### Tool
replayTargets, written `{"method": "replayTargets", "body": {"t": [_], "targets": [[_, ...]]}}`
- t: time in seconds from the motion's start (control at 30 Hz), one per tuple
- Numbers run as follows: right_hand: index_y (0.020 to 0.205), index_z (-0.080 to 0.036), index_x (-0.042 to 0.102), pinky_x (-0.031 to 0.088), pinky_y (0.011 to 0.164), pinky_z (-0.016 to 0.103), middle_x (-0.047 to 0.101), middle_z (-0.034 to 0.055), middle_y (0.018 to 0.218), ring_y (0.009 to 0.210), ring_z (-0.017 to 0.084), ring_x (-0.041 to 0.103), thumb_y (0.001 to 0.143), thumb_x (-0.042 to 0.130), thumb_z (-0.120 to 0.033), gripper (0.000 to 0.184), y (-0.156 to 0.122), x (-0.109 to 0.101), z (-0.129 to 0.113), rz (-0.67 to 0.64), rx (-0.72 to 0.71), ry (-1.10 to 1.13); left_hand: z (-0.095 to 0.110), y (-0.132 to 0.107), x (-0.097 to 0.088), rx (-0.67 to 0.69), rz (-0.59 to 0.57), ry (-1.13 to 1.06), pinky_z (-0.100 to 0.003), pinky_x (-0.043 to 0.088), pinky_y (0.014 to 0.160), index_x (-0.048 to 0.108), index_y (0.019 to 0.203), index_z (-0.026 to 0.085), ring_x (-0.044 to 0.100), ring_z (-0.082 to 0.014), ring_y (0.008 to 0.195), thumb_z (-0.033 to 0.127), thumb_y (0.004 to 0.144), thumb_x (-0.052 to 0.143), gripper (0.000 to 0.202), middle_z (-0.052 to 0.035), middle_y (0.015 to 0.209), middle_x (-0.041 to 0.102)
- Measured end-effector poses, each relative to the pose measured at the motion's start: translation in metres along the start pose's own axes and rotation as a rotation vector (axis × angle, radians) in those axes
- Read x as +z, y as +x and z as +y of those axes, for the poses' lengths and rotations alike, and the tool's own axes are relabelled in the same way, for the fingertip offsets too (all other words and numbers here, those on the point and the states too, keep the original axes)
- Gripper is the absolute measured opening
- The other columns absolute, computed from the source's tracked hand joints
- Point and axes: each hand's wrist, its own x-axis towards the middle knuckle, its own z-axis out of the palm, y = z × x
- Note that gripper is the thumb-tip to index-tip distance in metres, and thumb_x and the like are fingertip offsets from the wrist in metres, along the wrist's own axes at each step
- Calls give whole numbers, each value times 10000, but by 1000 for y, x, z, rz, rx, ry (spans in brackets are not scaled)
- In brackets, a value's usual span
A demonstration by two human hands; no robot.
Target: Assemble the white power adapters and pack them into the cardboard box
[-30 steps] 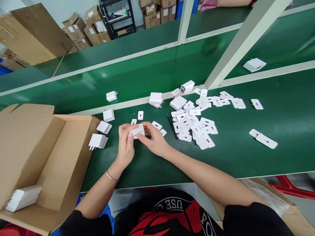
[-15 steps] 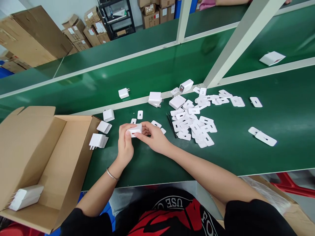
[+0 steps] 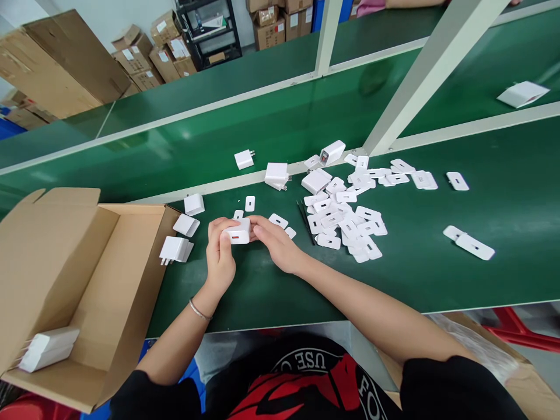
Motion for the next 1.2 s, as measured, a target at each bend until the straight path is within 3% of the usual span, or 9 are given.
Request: {"method": "replayTargets", "body": {"t": [0.27, 0.47, 0.6, 0.7, 0.83, 0.97, 1.03, 1.13, 1.2], "targets": [[1069, -241, 643, 581, 842, 383, 727, 50, 979, 901, 220, 693, 863, 758, -667, 487, 3, 6, -1, 141, -36, -143, 4, -2, 4, 8, -20, 15, -430, 506, 1071, 712, 1141, 246, 564, -244, 1207, 502, 1104, 396, 409, -102, 1161, 589], [1075, -242, 632, 581, 841, 390, 717, 44, 973, 874, 211, 681, 888, 757, -614, 434, 1, 7, -7, 142, -115, -176, 5, -2, 2, 25, -8, -54, -427, 524, 1055, 751, 1067, 245, 562, -249, 1228, 533, 1088, 431, 431, -100, 1160, 578], [1174, -264, 609, 584, 908, 429, 715, 66, 1090, 975, 245, 688, 917, 729, -594, 435, 1, 5, -5, 159, -194, -280, -5, 6, 0, -69, -93, -210, -434, 529, 1071, 740, 1211, 278, 567, -269, 1298, 612, 1075, 386, 505, -111, 1301, 569], [1288, -277, 591, 563, 990, 477, 686, 109, 1255, 1147, 301, 661, 917, 748, -542, 482, 2, 2, -5, 158, -294, -431, -14, 15, -4, -188, -97, -391, -405, 573, 981, 580, 1472, 329, 645, -244, 1182, 656, 1078, 236, 617, -115, 1352, 581], [1344, -292, 586, 567, 936, 504, 681, 121, 1266, 1141, 325, 642, 919, 759, -472, 492, 2, -5, -5, 198, -407, -603, -19, 22, -13, -237, -123, -443, -358, 587, 866, 522, 1512, 316, 671, -183, 929, 648, 1070, 329, 586, -97, 1231, 618], [1361, -304, 591, 576, 835, 486, 690, 96, 1120, 960, 286, 652, 955, 705, -415, 436, 1, -8, -3, 153, -421, -760, -7, 17, -13, -143, -240, -374, -375, 600, 841, 482, 1525, 300, 684, -194, 921, 656, 976, 592, 663, -132, 1340, 594], [1388, -313, 576, 576, 815, 470, 673, 92, 1104, 943, 274, 651, 986, 644, -374, 412, 0, -7, -2, 83, -442, -806, 4, 12, -11, -133, -253, -300, -383, 603, 862, 488, 1489, 294, 694, -206, 958, 564, 915, 734, 680, -141, 1388, 578], [1527, -322, 453, 577, 855, 484, 654, 112, 1207, 1026, 297, 649, 963, 683, -392, 613, -4, -3, -3, -68, -490, -855, 23, 0, -18, -157, -157, -195, -362, 603, 843, 516, 1374, 281, 697, -186, 930, 370, 882, 782, 566, -119, 1361, 588], [1591, -302, 379, 559, 928, 526, 634, 140, 1280, 1102, 332, 634, 933, 730, -433, 758, -6, -2, -6, -108, -500, -937, 36, -9, -37, -148, -53, -116, -338, 604, 810, 496, 1339, 282, 695, -178, 920, 293, 871, 753, 534, -106, 1326, 594]]}}
